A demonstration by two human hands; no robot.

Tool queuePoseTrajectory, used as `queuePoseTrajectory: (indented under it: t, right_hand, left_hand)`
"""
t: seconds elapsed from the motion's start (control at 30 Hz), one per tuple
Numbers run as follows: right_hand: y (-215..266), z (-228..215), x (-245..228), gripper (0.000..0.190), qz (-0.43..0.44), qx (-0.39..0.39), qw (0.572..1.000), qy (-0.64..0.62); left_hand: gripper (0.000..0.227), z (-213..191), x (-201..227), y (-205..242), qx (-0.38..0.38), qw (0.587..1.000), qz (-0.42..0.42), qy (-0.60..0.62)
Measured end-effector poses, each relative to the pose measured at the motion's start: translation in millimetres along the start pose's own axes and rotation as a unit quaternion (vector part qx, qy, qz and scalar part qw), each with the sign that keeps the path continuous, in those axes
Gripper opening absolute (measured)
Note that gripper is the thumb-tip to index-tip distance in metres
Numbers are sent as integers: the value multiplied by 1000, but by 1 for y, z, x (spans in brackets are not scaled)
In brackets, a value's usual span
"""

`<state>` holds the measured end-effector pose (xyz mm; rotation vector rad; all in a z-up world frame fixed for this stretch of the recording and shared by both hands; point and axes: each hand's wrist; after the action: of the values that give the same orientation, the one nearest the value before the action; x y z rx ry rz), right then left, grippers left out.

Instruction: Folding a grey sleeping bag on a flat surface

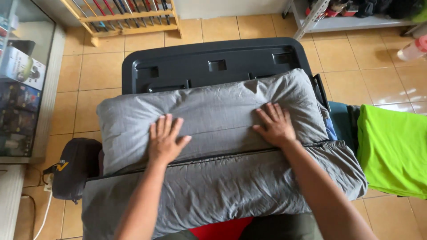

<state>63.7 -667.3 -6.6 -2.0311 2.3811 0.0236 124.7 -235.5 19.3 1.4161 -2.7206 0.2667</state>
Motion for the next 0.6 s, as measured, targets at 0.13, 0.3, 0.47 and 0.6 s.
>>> queuePoseTrajectory:
  t: [0.13, 0.3, 0.47, 0.6]
  right_hand:
    - [-6, -6, 87, 73, 85, 25, 995, 35]
    - [-15, -23, 123, 79, 167, -64, 984, 10]
    - [-65, -31, 131, 110, 139, -24, 973, 182]
    - [-120, -60, 100, 130, -17, -14, 998, 60]
  left_hand:
    - [72, 0, -66, 19, 98, 990, -50, -86]
    - [75, -9, -113, 20, 24, 983, -140, -117]
    - [58, -1, -178, 1, 100, 977, -70, -174]
    - [92, -25, -182, -49, 0, 998, -52, -46]
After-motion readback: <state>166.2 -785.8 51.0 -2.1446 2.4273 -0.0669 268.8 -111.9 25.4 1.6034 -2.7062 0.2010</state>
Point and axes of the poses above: each hand's wrist, its own y-axis away from the middle knuckle, its own z-axis out of the palm, x = y × z, and after that the axes turned 8 degrees about z, right-handed
